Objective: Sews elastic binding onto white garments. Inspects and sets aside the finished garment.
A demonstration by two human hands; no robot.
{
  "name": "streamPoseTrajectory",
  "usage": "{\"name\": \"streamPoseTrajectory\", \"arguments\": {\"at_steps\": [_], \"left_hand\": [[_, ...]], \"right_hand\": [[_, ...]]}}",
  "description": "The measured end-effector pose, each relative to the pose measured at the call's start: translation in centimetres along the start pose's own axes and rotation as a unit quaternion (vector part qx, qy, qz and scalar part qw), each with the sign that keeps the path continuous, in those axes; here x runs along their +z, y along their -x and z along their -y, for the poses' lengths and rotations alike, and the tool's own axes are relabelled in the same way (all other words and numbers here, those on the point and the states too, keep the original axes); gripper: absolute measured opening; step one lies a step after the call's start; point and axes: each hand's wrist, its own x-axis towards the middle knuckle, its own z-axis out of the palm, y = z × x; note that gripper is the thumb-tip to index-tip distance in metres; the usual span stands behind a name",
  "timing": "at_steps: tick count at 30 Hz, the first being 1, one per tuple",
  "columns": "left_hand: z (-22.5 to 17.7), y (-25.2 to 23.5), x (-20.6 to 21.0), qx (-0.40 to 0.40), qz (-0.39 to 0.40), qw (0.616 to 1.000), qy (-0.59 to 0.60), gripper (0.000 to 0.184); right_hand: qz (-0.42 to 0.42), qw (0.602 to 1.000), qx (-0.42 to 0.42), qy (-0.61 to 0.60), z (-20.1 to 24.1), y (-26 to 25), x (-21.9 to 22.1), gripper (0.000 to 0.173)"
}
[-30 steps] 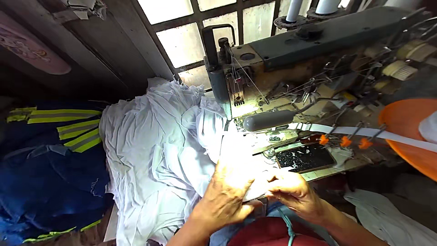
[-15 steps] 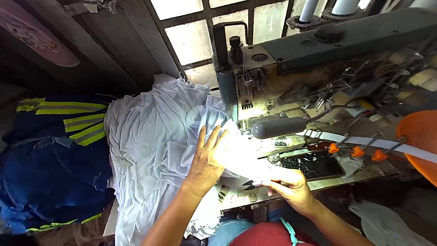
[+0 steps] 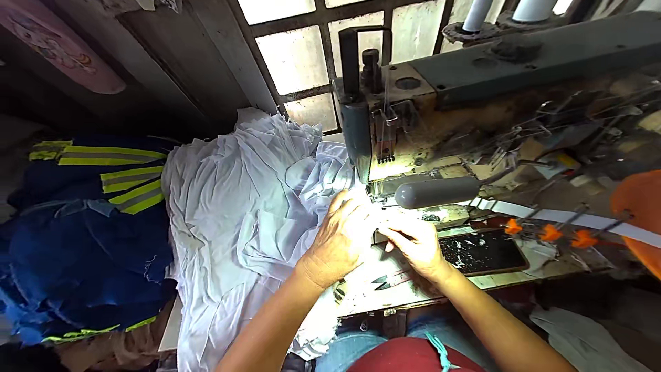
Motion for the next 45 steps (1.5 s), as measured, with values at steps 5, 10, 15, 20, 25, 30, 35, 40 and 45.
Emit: {"name": "streamPoseTrajectory", "arguments": {"at_steps": [5, 10, 15, 20, 25, 30, 35, 40, 45], "left_hand": [[1.5, 0.3, 0.7, -0.030, -0.012, 0.999, -0.042, 0.024], [1.6, -0.3, 0.7, -0.112, 0.035, 0.989, -0.087, 0.026], [4.7, -1.0, -2.0, -0.164, -0.035, 0.982, 0.083, 0.021], [12.6, -2.6, -2.1, -0.387, 0.045, 0.904, 0.176, 0.044], [12.8, -1.1, -0.6, -0.418, 0.046, 0.889, 0.184, 0.032], [8.0, 5.3, -6.2, -0.411, -0.202, 0.869, 0.190, 0.024], [0.9, 8.8, -9.8, -0.377, -0.225, 0.892, -0.105, 0.042], [-0.8, 6.8, -5.5, -0.315, -0.089, 0.945, -0.018, 0.036], [0.5, 5.7, -2.5, -0.351, -0.064, 0.922, 0.149, 0.023]], "right_hand": [[-0.004, 0.999, 0.015, 0.034, 0.2, 0.1, 0.3, 0.019], [0.002, 0.994, -0.052, 0.092, 0.7, 1.6, -0.6, 0.023], [0.020, 0.977, -0.079, 0.197, 1.4, 6.0, -2.4, 0.019], [0.164, 0.937, -0.078, 0.299, 0.7, 10.1, -2.9, 0.021], [0.136, 0.913, -0.094, 0.373, 0.0, 10.2, -1.9, 0.021], [0.126, 0.902, -0.122, 0.394, -0.7, 9.4, -1.0, 0.022], [0.123, 0.968, -0.045, 0.213, -0.4, 7.8, -1.0, 0.029], [0.082, 0.989, 0.109, -0.058, 4.8, 3.0, -0.2, 0.026], [0.128, 0.986, 0.084, 0.059, 6.9, -1.2, 0.1, 0.031]]}}
